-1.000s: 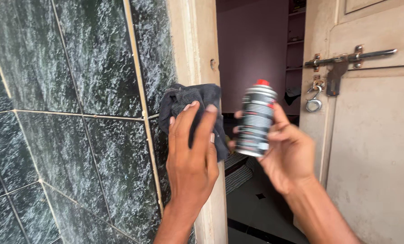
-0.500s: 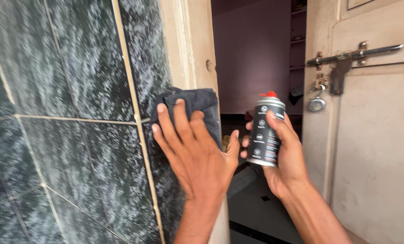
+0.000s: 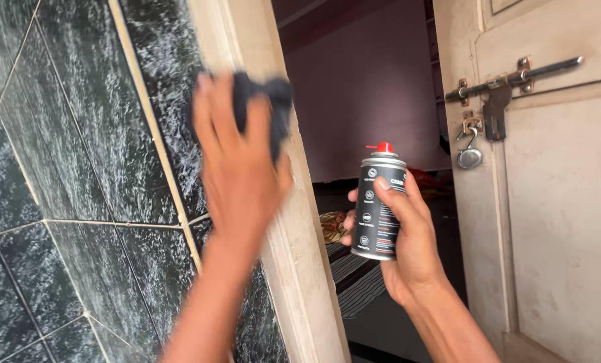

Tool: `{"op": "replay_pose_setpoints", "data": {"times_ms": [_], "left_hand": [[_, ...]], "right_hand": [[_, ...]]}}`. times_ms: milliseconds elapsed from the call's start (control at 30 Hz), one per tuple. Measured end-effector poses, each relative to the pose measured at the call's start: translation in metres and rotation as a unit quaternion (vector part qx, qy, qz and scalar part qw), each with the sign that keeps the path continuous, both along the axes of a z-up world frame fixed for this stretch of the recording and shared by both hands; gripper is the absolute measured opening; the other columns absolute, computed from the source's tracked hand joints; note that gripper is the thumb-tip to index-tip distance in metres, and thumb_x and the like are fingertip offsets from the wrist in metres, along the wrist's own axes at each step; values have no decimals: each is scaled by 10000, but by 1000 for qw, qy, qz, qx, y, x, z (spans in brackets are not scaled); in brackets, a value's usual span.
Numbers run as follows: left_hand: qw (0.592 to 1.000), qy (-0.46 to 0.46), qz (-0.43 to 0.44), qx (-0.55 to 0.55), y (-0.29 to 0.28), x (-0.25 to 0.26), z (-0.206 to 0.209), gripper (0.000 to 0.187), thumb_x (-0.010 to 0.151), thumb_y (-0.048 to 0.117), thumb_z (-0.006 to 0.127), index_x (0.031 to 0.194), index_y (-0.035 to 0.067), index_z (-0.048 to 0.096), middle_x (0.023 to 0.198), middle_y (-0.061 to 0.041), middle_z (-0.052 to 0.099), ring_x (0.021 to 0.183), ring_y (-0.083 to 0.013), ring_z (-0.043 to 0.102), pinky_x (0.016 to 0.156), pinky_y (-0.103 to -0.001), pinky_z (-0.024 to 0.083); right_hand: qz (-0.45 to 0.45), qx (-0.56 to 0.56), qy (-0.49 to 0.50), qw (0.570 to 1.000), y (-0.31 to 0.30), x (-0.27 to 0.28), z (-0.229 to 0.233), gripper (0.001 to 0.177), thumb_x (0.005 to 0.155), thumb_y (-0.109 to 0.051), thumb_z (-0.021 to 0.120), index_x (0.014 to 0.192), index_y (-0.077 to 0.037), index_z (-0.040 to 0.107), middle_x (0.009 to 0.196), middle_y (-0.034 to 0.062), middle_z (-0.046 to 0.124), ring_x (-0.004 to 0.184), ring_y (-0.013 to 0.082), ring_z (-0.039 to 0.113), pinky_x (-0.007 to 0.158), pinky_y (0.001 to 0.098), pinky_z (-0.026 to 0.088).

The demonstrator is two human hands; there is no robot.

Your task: The person sprays a lubricant onto a cloth and wipes the vertical door frame repeatedly. They alternate between spraying and wiping along the frame's length, focusing on the same area throughout the clip.

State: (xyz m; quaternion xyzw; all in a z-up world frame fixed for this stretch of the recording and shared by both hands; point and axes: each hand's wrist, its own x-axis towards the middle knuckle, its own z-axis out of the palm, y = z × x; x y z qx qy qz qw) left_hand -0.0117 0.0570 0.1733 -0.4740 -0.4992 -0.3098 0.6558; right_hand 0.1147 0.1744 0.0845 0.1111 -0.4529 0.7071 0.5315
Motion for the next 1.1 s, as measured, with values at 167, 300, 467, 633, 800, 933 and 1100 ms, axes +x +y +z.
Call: {"op": "replay_pose_setpoints", "data": {"times_ms": [167,300,467,633,800,933,1100], "left_hand": [[994,76,74,-26,-11,-2,69,629,746,100,841,1328,62,604,1538,-227,373,1468,-547,205,1111,-802,203],[978,128,149,-74,-13,-4,60,564,693,12,759,1249,71,686,1585,-217,386,1468,-525,266,1103,-620,404],[895,318,190,-251,-4,5,61,323,735,65,782,1054,113,757,1556,-108,453,1441,-411,392,1043,-485,483],[781,244,383,-429,25,25,78,388,730,304,801,1095,179,759,1442,-64,482,1360,-361,406,977,-526,477],[803,216,429,-351,38,30,137,582,644,469,868,1169,253,742,1398,-58,506,1320,-372,430,975,-570,470],[784,193,461,-368,44,34,140,626,677,476,874,1221,199,738,1408,-90,525,1310,-409,459,963,-537,493],[713,211,481,-465,49,43,79,432,784,369,800,1156,153,763,1368,-86,561,1296,-376,477,976,-532,462]], "right_hand": [[20,-33,12,999,0,-12,2,396,940,-271,581,1293,-105,510,915,106,649,652,185,681,515,362,600],[29,-31,19,999,0,-16,3,433,930,-263,579,1330,-111,510,909,103,647,641,175,684,506,355,598],[8,-4,-2,1000,-2,-17,-1,521,939,-277,578,1431,-130,495,929,104,657,701,150,669,566,332,594],[-60,-25,-47,997,6,-20,-2,615,936,-315,502,1538,-297,378,982,87,688,784,107,689,613,305,575],[53,-17,59,997,21,-25,-10,547,978,-293,476,1512,-232,374,985,115,631,679,194,648,584,341,580],[52,-29,70,996,19,-28,-15,578,963,-277,508,1522,-240,370,967,126,617,665,199,643,562,354,581],[-19,-62,2,998,13,-24,-11,618,948,-259,556,1533,-284,356,1002,106,627,725,167,637,601,350,576]]}}
